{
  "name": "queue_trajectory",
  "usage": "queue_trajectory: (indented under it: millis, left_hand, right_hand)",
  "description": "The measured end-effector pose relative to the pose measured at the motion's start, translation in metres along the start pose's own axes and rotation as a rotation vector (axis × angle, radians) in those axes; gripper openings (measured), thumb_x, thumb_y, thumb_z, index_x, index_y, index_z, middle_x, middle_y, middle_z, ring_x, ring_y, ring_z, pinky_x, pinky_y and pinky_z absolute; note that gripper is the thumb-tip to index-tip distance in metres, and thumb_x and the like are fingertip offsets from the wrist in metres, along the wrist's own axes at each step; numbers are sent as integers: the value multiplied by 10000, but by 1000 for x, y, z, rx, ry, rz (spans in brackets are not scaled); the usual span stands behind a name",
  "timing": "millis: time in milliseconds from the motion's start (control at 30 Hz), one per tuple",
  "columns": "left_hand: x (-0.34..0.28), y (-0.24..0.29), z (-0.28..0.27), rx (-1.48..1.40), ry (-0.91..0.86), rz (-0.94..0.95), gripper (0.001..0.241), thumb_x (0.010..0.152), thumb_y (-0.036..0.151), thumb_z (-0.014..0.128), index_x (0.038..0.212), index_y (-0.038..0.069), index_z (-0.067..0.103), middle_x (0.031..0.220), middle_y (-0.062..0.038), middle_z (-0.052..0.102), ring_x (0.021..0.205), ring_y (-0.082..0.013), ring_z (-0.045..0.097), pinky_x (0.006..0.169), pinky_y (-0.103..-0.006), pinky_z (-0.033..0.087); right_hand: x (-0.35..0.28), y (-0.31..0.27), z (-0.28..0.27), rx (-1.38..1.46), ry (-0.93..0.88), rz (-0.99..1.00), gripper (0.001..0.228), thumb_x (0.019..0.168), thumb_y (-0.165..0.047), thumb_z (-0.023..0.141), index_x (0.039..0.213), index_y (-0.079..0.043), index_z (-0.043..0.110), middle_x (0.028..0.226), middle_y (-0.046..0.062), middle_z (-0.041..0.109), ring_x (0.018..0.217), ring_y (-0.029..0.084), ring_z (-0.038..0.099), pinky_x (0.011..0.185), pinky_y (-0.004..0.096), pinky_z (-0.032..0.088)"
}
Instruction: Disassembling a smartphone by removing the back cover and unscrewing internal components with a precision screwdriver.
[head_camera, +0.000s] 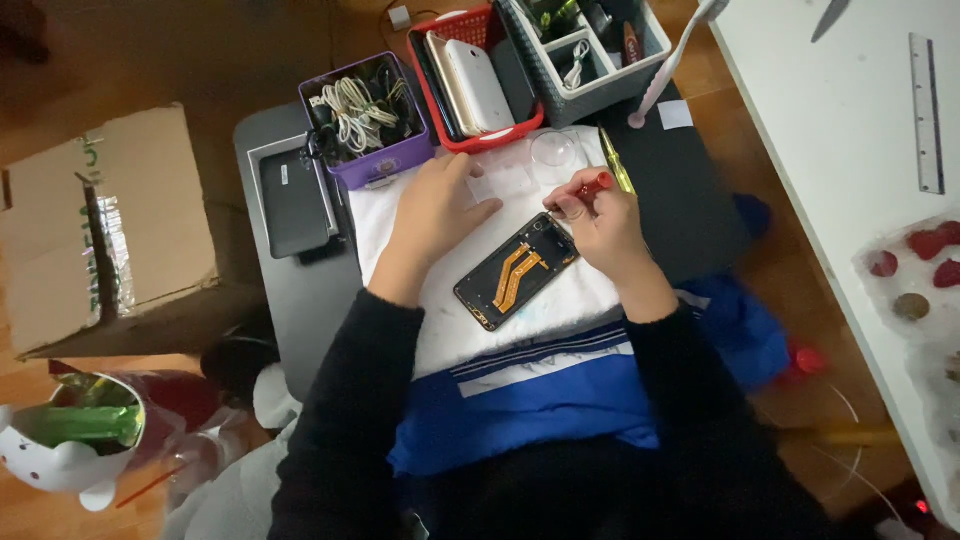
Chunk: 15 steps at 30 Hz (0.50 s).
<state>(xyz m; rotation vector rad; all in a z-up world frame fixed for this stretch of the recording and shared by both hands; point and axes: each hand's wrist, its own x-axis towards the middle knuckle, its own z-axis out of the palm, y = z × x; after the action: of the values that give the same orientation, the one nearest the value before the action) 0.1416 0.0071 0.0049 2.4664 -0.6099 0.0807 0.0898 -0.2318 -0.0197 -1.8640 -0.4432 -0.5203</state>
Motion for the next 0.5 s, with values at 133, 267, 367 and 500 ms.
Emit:
queue_trajectory:
  millis: [133, 267, 367, 500]
  left_hand:
    - [-1, 0, -1, -6, 16, 17, 405, 827, 272, 850, 1126, 107, 632, 1066, -143, 682, 1014, -359, 668, 825, -473, 555]
    - [0, 1, -3, -2, 1, 14, 403, 831, 277, 843, 1131, 101, 640, 1062, -132, 690, 1012, -342, 673, 830, -461, 559]
    - [0, 1, -2, -4, -8, -1, 408, 834, 286, 839, 1140, 104, 639, 1056, -129, 687, 1012, -341, 668, 832, -464, 556]
    - [0, -1, 1, -43, 1, -10, 422, 829, 293, 853, 1136, 102, 636, 1040, -137, 676, 1008, -358, 659, 845, -477, 539]
  right_hand:
    - [1, -6, -1, 16, -17, 8, 192, 1067, -188, 666, 1023, -23, 578, 833, 139, 759, 756, 310, 776, 663, 333, 604]
    - [0, -8, -2, -8, -42, -3, 178, 1077, -175, 648, 1031, -27, 561, 850, 143, 760, 763, 278, 773, 700, 343, 603]
    - [1, -8, 0, -31, -53, -16, 172, 1080, -177, 639, 1063, -25, 561, 856, 147, 761, 785, 339, 768, 684, 371, 603]
    - [1, -6, -6, -36, -146, 22, 175, 1097, -197, 587, 1170, -41, 557, 944, 149, 778, 853, 312, 757, 803, 401, 585]
